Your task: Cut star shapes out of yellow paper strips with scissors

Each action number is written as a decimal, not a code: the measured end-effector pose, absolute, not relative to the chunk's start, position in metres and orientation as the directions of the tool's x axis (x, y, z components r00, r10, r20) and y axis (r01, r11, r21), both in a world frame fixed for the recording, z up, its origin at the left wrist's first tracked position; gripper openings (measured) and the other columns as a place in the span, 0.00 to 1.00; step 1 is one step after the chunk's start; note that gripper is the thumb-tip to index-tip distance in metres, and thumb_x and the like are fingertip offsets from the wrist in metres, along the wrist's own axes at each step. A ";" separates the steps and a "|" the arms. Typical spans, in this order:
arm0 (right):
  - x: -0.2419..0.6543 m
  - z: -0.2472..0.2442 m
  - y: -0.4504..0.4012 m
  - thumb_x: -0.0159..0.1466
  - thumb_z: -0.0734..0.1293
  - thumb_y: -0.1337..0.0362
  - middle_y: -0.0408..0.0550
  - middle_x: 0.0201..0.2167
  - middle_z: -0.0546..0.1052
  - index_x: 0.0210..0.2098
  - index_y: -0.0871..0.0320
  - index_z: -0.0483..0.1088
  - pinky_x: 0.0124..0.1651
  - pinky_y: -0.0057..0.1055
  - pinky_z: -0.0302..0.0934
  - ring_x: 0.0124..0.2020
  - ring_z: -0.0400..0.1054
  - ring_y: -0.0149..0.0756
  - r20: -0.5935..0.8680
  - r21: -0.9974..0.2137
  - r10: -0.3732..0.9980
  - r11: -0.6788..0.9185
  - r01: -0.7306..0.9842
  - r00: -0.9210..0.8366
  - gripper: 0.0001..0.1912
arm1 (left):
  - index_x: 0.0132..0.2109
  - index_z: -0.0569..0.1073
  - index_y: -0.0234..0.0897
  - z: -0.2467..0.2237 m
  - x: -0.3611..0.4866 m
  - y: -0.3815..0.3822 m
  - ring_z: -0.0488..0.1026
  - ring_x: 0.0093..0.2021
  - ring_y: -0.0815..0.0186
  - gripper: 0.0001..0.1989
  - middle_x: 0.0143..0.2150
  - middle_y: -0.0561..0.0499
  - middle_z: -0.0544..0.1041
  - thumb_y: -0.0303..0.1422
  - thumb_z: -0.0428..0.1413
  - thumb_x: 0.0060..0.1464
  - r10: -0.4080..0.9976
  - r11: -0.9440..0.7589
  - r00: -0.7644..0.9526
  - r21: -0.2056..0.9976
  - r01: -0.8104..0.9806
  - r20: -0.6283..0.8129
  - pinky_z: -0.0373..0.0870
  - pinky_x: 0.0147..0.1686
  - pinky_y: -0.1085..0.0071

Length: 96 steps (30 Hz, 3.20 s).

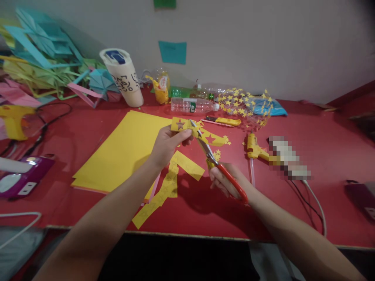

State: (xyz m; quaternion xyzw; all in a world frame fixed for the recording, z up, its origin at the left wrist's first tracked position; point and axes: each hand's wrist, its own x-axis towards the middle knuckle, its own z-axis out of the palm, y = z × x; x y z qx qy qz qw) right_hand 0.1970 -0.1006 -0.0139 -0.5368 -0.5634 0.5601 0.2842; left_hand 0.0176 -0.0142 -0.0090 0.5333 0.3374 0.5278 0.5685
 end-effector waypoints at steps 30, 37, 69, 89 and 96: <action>0.198 -0.016 -0.097 0.54 0.66 0.41 0.35 0.11 0.58 0.20 0.54 0.58 0.17 0.27 0.53 0.11 0.54 0.26 -0.261 -0.914 0.952 -0.189 0.360 -0.161 0.25 | 0.27 0.72 0.37 -0.004 0.017 -0.009 0.69 0.27 0.75 0.04 0.25 0.55 0.72 0.31 0.58 0.47 0.978 -0.036 0.182 0.950 -0.310 0.096 0.69 0.33 0.76; 0.202 -0.016 -0.095 0.53 0.66 0.40 0.39 0.14 0.64 0.20 0.55 0.58 0.13 0.24 0.47 0.12 0.55 0.25 -0.289 -0.895 0.934 -0.185 0.406 -0.210 0.26 | 0.27 0.73 0.38 -0.006 0.013 -0.006 0.69 0.29 0.74 0.05 0.26 0.55 0.73 0.31 0.56 0.49 0.966 -0.166 0.148 0.949 -0.269 0.211 0.68 0.36 0.74; 0.200 -0.011 -0.095 0.52 0.65 0.37 0.30 0.08 0.56 0.21 0.55 0.58 0.18 0.27 0.58 0.08 0.51 0.22 -0.346 -0.908 0.897 -0.248 0.337 -0.274 0.27 | 0.24 0.73 0.37 -0.009 0.012 -0.006 0.67 0.27 0.74 0.06 0.23 0.55 0.71 0.30 0.57 0.48 0.960 -0.216 0.127 0.951 -0.221 0.248 0.65 0.32 0.75; 0.200 -0.011 -0.097 0.54 0.66 0.41 0.29 0.08 0.55 0.20 0.54 0.57 0.25 0.30 0.67 0.08 0.51 0.21 -0.336 -0.921 0.900 -0.251 0.299 -0.279 0.26 | 0.24 0.73 0.37 -0.007 0.012 -0.007 0.67 0.27 0.74 0.06 0.23 0.56 0.72 0.29 0.56 0.47 0.965 -0.196 0.125 0.953 -0.231 0.229 0.65 0.33 0.74; 0.198 -0.007 -0.096 0.53 0.66 0.39 0.29 0.08 0.54 0.19 0.54 0.55 0.25 0.30 0.67 0.08 0.50 0.21 -0.339 -0.917 0.899 -0.249 0.311 -0.278 0.27 | 0.24 0.73 0.37 -0.006 0.010 -0.007 0.67 0.27 0.72 0.06 0.23 0.54 0.72 0.31 0.56 0.47 0.965 -0.200 0.134 0.962 -0.188 0.227 0.66 0.33 0.72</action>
